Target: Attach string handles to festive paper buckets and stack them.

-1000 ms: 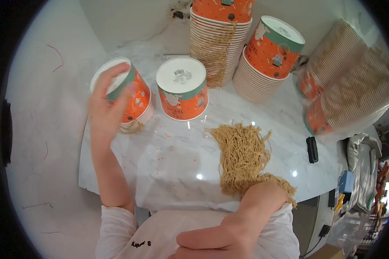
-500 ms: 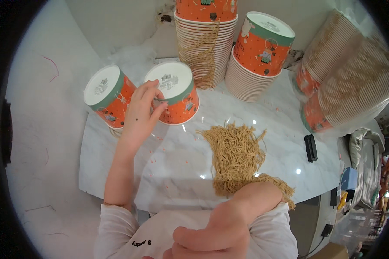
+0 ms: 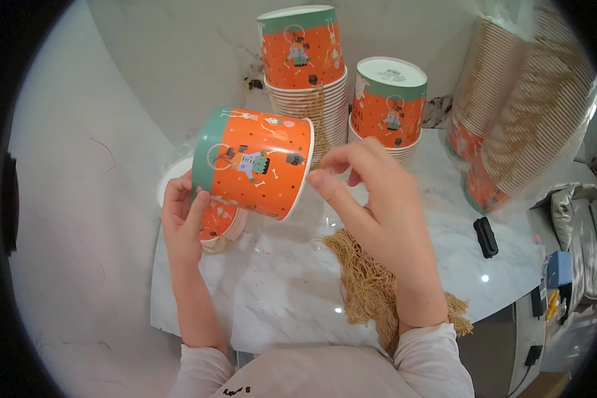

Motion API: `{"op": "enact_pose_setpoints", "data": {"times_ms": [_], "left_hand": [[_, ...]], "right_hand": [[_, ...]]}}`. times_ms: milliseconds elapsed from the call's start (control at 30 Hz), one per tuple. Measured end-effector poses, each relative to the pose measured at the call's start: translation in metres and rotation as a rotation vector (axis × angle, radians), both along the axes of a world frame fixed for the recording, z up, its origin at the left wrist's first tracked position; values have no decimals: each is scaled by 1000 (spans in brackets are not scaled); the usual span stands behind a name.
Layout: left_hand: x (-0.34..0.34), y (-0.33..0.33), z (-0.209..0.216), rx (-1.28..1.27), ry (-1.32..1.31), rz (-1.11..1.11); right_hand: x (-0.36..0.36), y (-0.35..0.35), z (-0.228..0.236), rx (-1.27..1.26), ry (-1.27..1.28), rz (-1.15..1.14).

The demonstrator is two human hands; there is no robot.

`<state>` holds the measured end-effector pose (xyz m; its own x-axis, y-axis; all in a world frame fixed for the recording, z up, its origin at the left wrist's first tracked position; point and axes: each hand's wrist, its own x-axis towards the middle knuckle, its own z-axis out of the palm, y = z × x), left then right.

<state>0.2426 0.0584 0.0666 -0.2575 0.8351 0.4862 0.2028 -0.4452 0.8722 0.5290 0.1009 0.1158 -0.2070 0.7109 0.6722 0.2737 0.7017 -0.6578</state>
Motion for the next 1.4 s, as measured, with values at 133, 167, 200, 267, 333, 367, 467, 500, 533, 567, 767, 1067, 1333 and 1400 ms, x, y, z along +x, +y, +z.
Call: {"op": "enact_pose_setpoints", "data": {"times_ms": [133,167,200,267,333,367,467,500,533,567,767,1067,1333,1400], "left_hand": [[5,-2,-8,16,-177,-70],[7,-3,-8,4,-209,-86],[9,-3,-7,-44,-228,-116],[12,-5,-2,-45,-202,-172],[7,-3,-4,-78,-184,-255],[4,-3,-6,-75,-180,-253],[8,-2,-2,-109,-372,-358],[11,-1,-1,-158,-386,-298],[13,0,1,-209,-401,-238],[14,-1,2,-209,-399,-237],[1,0,-10,-297,-693,-409],[-6,2,-3,-249,-750,-578],[9,11,-6,-346,-156,-250],[9,10,-13,-372,-83,-249]], "right_hand": [[-11,9,-9,-209,77,182],[-13,11,-11,-268,190,267],[-13,13,-14,-262,196,265],[-13,18,-19,-338,347,363],[-8,16,-15,-343,261,398],[-7,14,-12,-349,171,430],[-10,7,-6,-248,29,470],[-10,9,-8,-212,-12,489],[-10,7,-8,-211,-11,491],[-9,5,-6,-205,-42,524],[-7,3,0,-247,-25,629],[-5,-11,4,-106,-224,755],[-7,-3,-9,58,-319,293],[-5,2,-12,145,-408,228]]}}
